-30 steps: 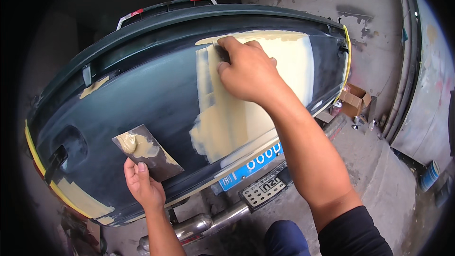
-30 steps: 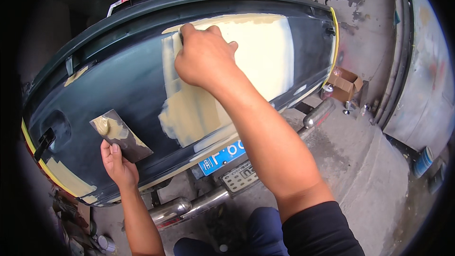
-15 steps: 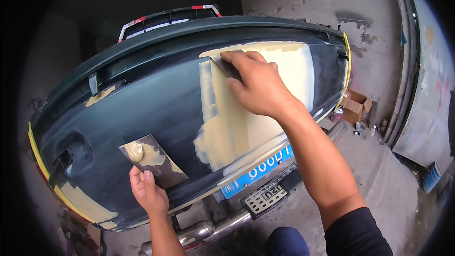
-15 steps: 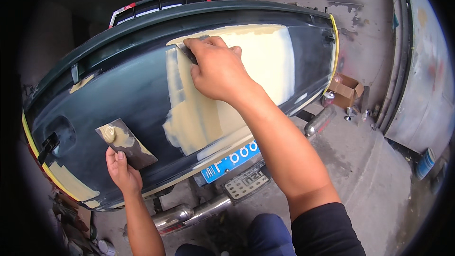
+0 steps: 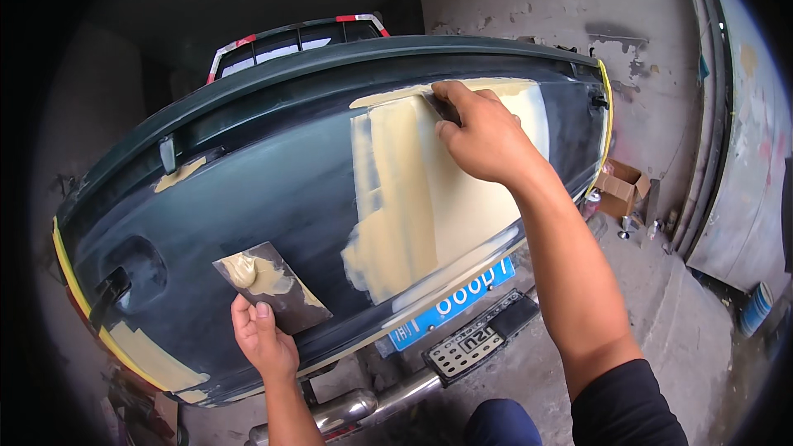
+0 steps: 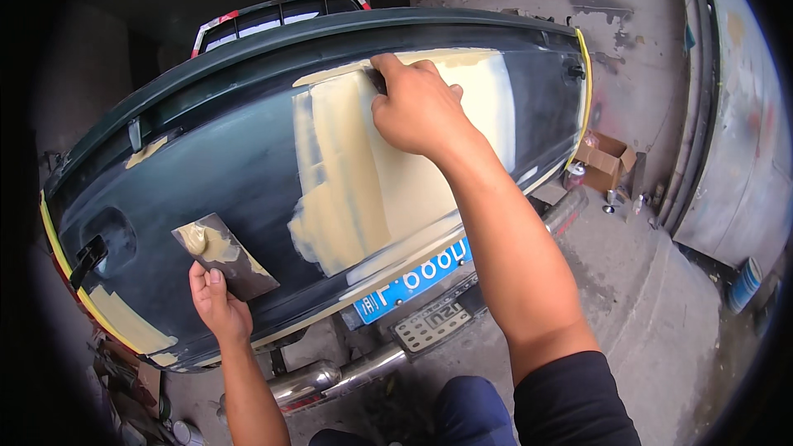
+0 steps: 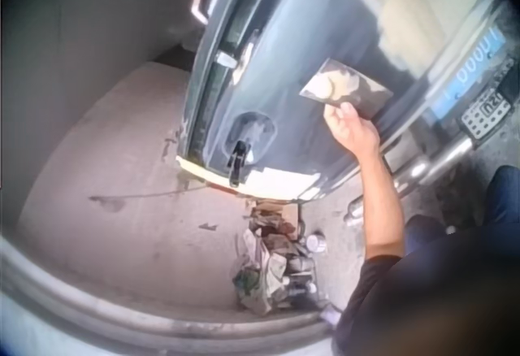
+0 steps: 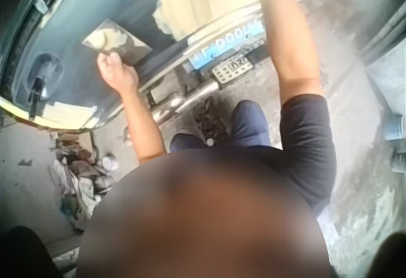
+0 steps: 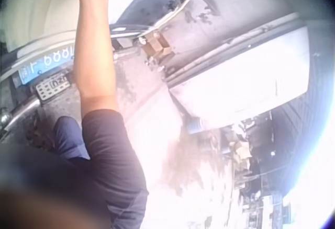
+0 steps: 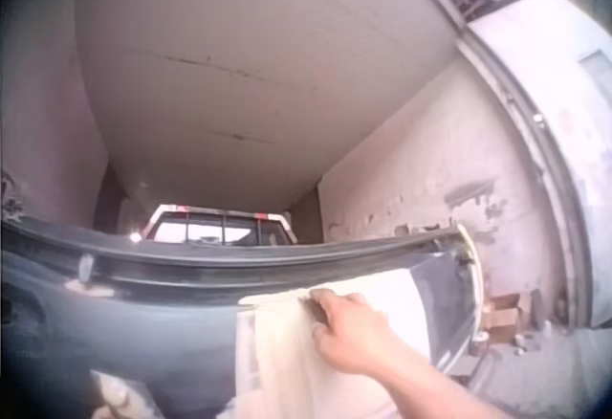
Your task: The person applies a beige body filler to the rear of a dark-colored vehicle using a small metal spreader. They repeatedly scoop filler from a larger metal palette and smooth it across the trunk lid and bumper area, gradually covering a large surface.
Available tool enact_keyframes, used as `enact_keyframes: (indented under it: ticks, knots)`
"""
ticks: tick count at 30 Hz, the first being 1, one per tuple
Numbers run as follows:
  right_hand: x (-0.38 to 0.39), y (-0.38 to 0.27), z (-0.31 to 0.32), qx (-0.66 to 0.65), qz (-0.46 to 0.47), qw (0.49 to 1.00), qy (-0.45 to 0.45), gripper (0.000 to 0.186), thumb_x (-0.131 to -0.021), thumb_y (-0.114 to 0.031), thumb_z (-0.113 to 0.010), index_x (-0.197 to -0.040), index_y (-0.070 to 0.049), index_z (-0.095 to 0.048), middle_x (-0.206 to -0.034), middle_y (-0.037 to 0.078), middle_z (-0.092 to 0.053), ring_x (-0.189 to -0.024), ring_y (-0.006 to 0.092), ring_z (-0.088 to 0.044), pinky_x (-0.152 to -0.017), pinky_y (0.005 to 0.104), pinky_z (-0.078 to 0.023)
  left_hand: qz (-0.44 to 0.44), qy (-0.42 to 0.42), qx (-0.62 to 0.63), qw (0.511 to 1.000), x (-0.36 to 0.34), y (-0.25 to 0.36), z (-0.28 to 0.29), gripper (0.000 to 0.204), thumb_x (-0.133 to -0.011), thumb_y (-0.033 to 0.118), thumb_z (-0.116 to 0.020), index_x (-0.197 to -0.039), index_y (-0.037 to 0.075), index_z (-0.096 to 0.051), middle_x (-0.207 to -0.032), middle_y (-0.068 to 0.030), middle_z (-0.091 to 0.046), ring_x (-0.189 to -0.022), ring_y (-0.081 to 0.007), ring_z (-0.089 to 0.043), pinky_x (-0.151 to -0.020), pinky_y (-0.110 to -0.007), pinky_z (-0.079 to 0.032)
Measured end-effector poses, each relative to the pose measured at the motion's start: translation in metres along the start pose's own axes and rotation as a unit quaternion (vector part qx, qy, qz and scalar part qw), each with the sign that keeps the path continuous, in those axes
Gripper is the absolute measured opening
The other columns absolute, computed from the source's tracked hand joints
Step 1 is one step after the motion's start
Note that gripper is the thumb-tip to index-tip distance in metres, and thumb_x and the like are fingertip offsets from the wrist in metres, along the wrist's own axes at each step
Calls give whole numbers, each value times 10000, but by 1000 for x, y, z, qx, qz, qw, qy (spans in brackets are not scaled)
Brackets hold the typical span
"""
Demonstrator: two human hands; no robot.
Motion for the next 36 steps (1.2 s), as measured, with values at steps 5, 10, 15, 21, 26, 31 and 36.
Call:
enact_keyframes:
  ticks: [5,10,15,21,26,31,36]
  knots:
    - [-16,-14,1,30,-48,996,-65,531,-871,-65,-494,-1396,-58,-577,-1259,211,-689,-1304,375,-547,-1107,678,-333,-1,1,0,1000,0,-1,-2,358,-1035,151,-623,-1314,-45,-516,-1264,-150,-660,-1164,-180,-616,-1064,-326,-434]
    - [5,-72,-19,70,20,995,-67,476,-845,-39,-535,-1313,13,-605,-1122,210,-731,-1288,371,-552,-1013,664,-395,-4,4,-7,1000,1,-1,4,362,-1036,152,-621,-1320,-46,-513,-1272,-148,-658,-1168,-180,-615,-1063,-327,-435]
    - [8,-48,-7,-8,27,1000,-12,513,-879,-54,-506,-1386,-6,-571,-1210,224,-708,-1316,367,-535,-1068,686,-360,5,-7,3,1000,-1,1,3,368,-1038,155,-617,-1327,-48,-512,-1287,-149,-651,-1177,-184,-610,-1069,-334,-433]
    - [-14,-14,8,52,-84,994,-46,532,-879,-74,-515,-1407,-36,-567,-1232,220,-702,-1325,384,-530,-1091,675,-354,7,-5,-1,1000,1,-3,-1,368,-1039,152,-609,-1331,-49,-511,-1293,-151,-647,-1186,-186,-605,-1077,-337,-427]
    - [12,-71,-18,52,14,996,-77,478,-883,-77,-523,-1352,-2,-582,-1217,222,-696,-1279,397,-548,-1041,690,-383,-5,-5,-14,1000,0,0,2,364,-1039,149,-608,-1326,-53,-512,-1291,-154,-647,-1183,-185,-606,-1076,-335,-427]
    - [22,-54,-14,-6,40,999,9,497,-920,-139,-556,-1405,-29,-554,-1295,198,-676,-1310,385,-539,-1045,650,-384,7,-4,-17,1000,-2,2,9,358,-1038,144,-609,-1320,-54,-513,-1292,-152,-647,-1188,-182,-603,-1082,-332,-420]
    - [0,-7,1,9,-73,997,7,504,-920,-96,-523,-1418,-21,-547,-1230,206,-706,-1326,380,-520,-1057,684,-364,-3,-2,-11,1000,1,-3,1,350,-1038,140,-608,-1320,-48,-516,-1290,-147,-647,-1192,-179,-600,-1087,-331,-415]
Point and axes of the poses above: each hand's wrist, its own x-axis away from the middle knuckle, its own z-axis out of the back of the hand, y = z × x, the point moved 3 cm from there along -x, towards the middle knuckle
